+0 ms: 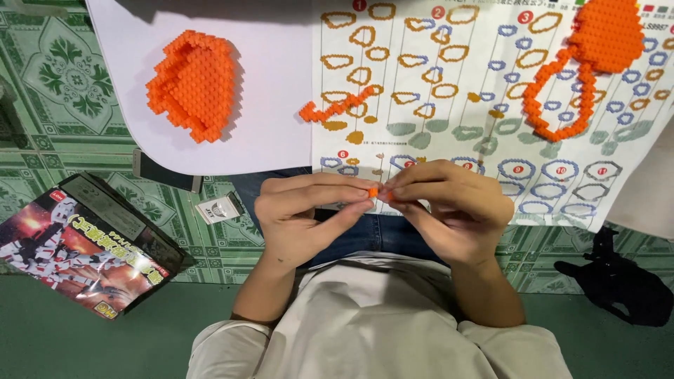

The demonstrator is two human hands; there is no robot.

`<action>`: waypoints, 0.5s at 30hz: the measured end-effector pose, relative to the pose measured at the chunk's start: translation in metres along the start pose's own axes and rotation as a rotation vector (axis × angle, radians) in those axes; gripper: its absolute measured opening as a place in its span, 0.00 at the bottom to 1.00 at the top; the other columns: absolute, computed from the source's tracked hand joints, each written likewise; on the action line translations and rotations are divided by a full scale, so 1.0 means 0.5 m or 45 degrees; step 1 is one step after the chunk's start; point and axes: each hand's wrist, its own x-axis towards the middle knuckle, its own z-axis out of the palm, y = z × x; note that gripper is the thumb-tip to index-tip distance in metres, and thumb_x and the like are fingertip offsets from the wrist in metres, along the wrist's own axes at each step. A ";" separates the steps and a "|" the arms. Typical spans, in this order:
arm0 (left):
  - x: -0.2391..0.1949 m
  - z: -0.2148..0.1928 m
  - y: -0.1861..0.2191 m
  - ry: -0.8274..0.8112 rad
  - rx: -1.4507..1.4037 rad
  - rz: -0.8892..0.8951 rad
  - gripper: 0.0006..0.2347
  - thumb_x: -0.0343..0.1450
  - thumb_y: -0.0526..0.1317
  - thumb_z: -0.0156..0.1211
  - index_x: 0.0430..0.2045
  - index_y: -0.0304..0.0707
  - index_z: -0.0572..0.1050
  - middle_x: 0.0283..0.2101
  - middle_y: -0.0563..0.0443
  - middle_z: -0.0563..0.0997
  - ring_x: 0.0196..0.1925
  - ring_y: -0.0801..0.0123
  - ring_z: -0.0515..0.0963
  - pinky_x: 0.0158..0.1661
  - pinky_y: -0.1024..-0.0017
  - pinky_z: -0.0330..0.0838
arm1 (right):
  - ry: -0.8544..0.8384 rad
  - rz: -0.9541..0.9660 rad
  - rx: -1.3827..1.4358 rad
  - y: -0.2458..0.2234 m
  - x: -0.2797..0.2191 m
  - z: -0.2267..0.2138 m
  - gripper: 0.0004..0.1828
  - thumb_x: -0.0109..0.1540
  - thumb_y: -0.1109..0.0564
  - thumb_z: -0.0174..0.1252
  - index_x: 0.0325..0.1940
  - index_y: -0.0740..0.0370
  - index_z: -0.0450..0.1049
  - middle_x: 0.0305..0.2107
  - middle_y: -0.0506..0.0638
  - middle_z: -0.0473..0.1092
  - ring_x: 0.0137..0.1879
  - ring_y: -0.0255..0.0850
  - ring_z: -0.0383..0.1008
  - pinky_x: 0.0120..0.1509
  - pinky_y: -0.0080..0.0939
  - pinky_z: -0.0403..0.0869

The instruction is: The person assembles small orange plastic bricks by hand, following a printed instruction sheet. They repeatedly pick bricks from a tray, connect them into small chains, and place the chains on the paper. The person occasionally sifts through the tray to locate additional pieces.

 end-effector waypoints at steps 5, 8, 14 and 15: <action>-0.016 0.007 0.017 0.039 0.009 0.011 0.05 0.59 0.25 0.67 0.21 0.30 0.78 0.28 0.42 0.82 0.29 0.64 0.83 0.33 0.71 0.77 | -0.090 -0.058 -0.070 -0.032 0.011 0.001 0.06 0.50 0.75 0.60 0.26 0.69 0.76 0.25 0.60 0.73 0.21 0.34 0.65 0.26 0.31 0.68; -0.022 0.012 0.027 0.043 0.029 0.027 0.05 0.59 0.25 0.67 0.21 0.29 0.78 0.27 0.41 0.82 0.29 0.63 0.83 0.33 0.71 0.77 | -0.100 -0.065 -0.040 -0.039 0.006 0.000 0.08 0.50 0.76 0.58 0.27 0.69 0.76 0.25 0.62 0.73 0.21 0.36 0.67 0.25 0.32 0.68; -0.030 0.024 0.040 0.079 0.074 0.064 0.05 0.58 0.25 0.67 0.21 0.28 0.78 0.27 0.41 0.82 0.29 0.63 0.83 0.33 0.72 0.77 | -0.069 -0.030 -0.035 -0.053 -0.008 0.001 0.07 0.51 0.77 0.59 0.28 0.72 0.75 0.25 0.61 0.73 0.21 0.34 0.65 0.25 0.29 0.66; -0.031 0.025 0.042 0.083 0.089 0.074 0.05 0.58 0.25 0.68 0.21 0.28 0.78 0.27 0.41 0.82 0.29 0.63 0.83 0.33 0.72 0.77 | -0.036 0.006 -0.012 -0.051 -0.016 -0.002 0.06 0.51 0.76 0.59 0.29 0.74 0.75 0.24 0.62 0.72 0.23 0.37 0.71 0.29 0.30 0.71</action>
